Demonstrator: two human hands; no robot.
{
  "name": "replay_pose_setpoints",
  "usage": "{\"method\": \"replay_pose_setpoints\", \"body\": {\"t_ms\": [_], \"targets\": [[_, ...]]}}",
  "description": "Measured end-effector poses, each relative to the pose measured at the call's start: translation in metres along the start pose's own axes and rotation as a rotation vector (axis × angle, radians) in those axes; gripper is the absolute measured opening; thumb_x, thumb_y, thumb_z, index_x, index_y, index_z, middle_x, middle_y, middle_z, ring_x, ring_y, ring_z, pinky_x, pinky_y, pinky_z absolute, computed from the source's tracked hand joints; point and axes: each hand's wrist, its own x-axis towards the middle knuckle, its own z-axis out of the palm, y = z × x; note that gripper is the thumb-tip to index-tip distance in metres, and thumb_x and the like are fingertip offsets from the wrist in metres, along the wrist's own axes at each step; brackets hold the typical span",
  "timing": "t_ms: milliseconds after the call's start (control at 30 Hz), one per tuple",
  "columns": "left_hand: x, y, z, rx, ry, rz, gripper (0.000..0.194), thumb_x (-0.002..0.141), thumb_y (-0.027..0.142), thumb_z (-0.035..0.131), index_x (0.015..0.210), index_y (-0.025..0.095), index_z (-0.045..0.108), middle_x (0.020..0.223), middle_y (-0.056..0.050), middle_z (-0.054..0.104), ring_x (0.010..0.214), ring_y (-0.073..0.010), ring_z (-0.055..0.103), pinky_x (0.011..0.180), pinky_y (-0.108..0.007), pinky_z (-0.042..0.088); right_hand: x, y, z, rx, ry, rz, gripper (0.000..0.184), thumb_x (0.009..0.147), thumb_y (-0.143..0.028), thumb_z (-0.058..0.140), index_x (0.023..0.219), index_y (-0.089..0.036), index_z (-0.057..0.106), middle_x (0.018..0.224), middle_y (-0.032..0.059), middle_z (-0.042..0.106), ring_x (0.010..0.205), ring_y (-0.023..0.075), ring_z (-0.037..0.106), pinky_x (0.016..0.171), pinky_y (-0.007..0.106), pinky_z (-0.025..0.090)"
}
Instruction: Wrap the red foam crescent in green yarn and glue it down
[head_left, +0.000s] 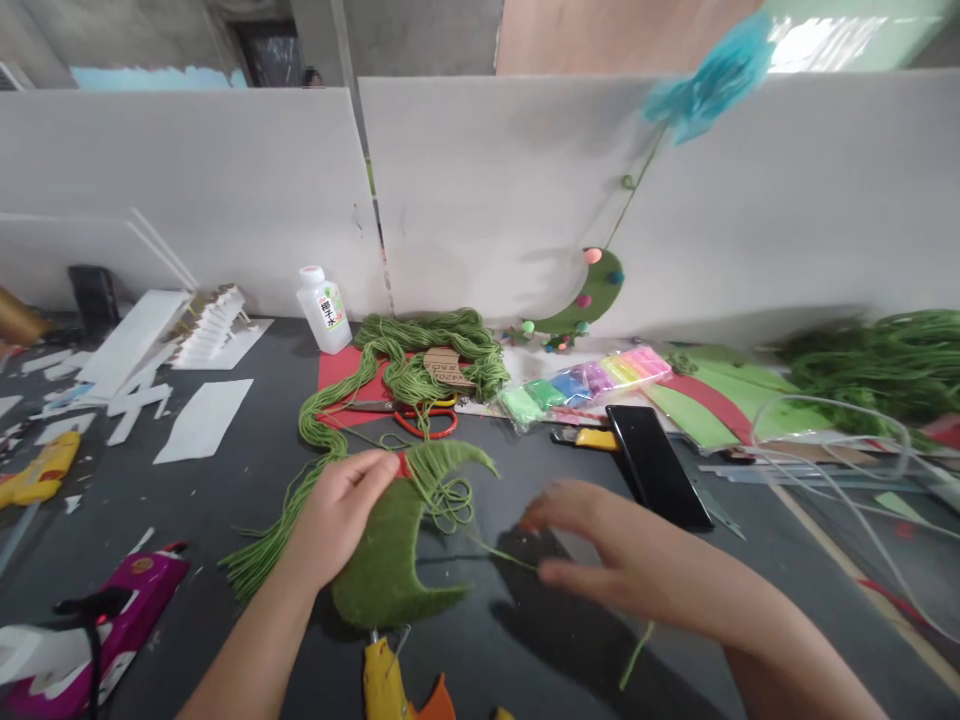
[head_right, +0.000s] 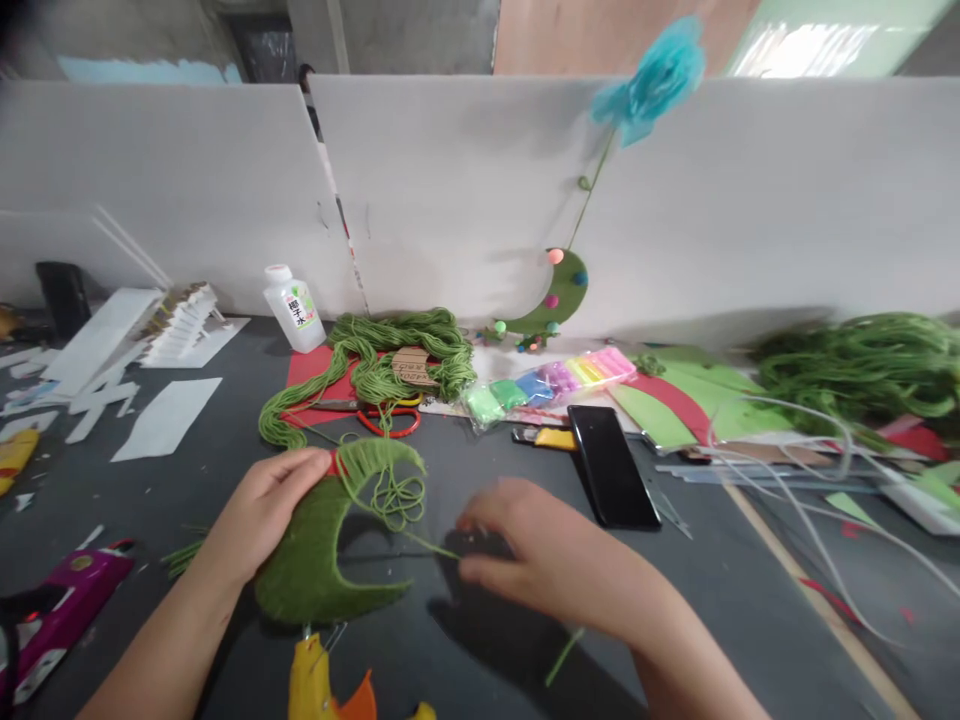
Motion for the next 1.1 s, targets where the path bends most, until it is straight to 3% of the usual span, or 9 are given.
{"method": "replay_pose_setpoints", "body": {"t_ms": [67, 133, 233, 367, 633, 767, 833, 967, 1100], "targets": [[-0.012, 0.007, 0.010, 0.092, -0.148, 0.056, 0.032, 0.080, 0.042, 0.054, 0.058, 0.019, 0.055, 0.057, 0.003, 0.050, 0.059, -0.0142, 0.046, 0.055, -0.023, 0.034, 0.005, -0.007, 0.007, 0.064, 0.254, 0.103, 0.023, 0.088, -0.034, 0.047, 0.089, -0.018, 0.064, 0.086, 0.0062, 0.066, 0.081, 0.0185, 0.060, 0.075, 0.029, 0.044], [-0.021, 0.011, 0.018, 0.194, -0.291, 0.115, 0.035, 0.086, 0.040, 0.046, 0.059, 0.019, 0.050, 0.058, 0.004, 0.045, 0.058, -0.0131, 0.043, 0.055, -0.023, 0.032, 0.010, -0.018, 0.013, 0.147, 0.392, 0.117, 0.022, 0.088, -0.033, 0.047, 0.094, -0.018, 0.061, 0.092, 0.0065, 0.066, 0.086, 0.0186, 0.059, 0.078, 0.029, 0.042], [-0.029, 0.014, 0.025, 0.282, -0.409, 0.156, 0.036, 0.091, 0.039, 0.036, 0.061, 0.020, 0.041, 0.060, 0.005, 0.039, 0.059, -0.0124, 0.040, 0.055, -0.023, 0.030, 0.014, -0.029, 0.019, 0.335, 0.210, 0.121, 0.021, 0.085, -0.036, 0.054, 0.090, -0.018, 0.063, 0.084, 0.0031, 0.065, 0.079, 0.0167, 0.058, 0.069, 0.025, 0.042], [-0.033, 0.013, 0.025, 0.325, -0.443, 0.185, 0.037, 0.093, 0.039, 0.032, 0.061, 0.021, 0.033, 0.060, 0.005, 0.036, 0.058, -0.0119, 0.039, 0.056, -0.023, 0.030, 0.014, -0.025, 0.022, 0.663, -0.079, 0.186, 0.031, 0.085, -0.041, 0.053, 0.071, -0.015, 0.062, 0.061, -0.0009, 0.058, 0.058, 0.0113, 0.052, 0.055, 0.021, 0.036], [-0.035, 0.009, 0.024, 0.249, -0.402, 0.216, 0.031, 0.091, 0.036, 0.038, 0.072, 0.019, 0.057, 0.066, 0.001, 0.056, 0.062, -0.0136, 0.050, 0.056, -0.021, 0.038, 0.016, -0.016, 0.044, 1.205, -0.059, 0.165, 0.036, 0.080, -0.045, 0.060, 0.063, -0.014, 0.057, 0.045, -0.0049, 0.053, 0.045, 0.0071, 0.044, 0.054, 0.021, 0.035], [-0.033, 0.010, 0.025, 0.254, -0.379, 0.212, 0.032, 0.090, 0.038, 0.040, 0.073, 0.019, 0.059, 0.068, 0.000, 0.059, 0.064, -0.0143, 0.053, 0.057, -0.021, 0.040, 0.014, -0.010, 0.030, 1.186, -0.180, 0.076, 0.044, 0.082, -0.051, 0.054, 0.066, -0.011, 0.064, 0.059, 0.0036, 0.064, 0.059, 0.0127, 0.057, 0.065, 0.026, 0.044], [-0.032, 0.013, 0.025, 0.260, -0.374, 0.202, 0.032, 0.090, 0.038, 0.041, 0.072, 0.019, 0.060, 0.068, 0.000, 0.060, 0.063, -0.0145, 0.054, 0.057, -0.020, 0.041, 0.011, -0.006, 0.021, 1.128, -0.243, 0.100, 0.040, 0.080, -0.048, 0.058, 0.072, -0.010, 0.067, 0.061, 0.0038, 0.064, 0.061, 0.0128, 0.059, 0.061, 0.024, 0.044], [-0.032, 0.018, 0.025, 0.254, -0.353, 0.198, 0.032, 0.089, 0.038, 0.043, 0.071, 0.019, 0.062, 0.066, 0.001, 0.060, 0.061, -0.0141, 0.054, 0.056, -0.021, 0.043, 0.007, -0.003, 0.017, 1.086, -0.211, 0.164, 0.032, 0.079, -0.040, 0.063, 0.068, -0.011, 0.065, 0.055, 0.0009, 0.062, 0.050, 0.0076, 0.054, 0.051, 0.018, 0.038], [-0.032, 0.017, 0.025, 0.270, -0.354, 0.212, 0.035, 0.088, 0.039, 0.043, 0.066, 0.019, 0.061, 0.061, 0.001, 0.058, 0.059, -0.0140, 0.054, 0.056, -0.021, 0.044, 0.005, 0.000, 0.014, 1.108, -0.249, 0.091, 0.033, 0.082, -0.041, 0.060, 0.070, -0.011, 0.067, 0.059, 0.0025, 0.064, 0.054, 0.0092, 0.057, 0.056, 0.020, 0.042]]}}
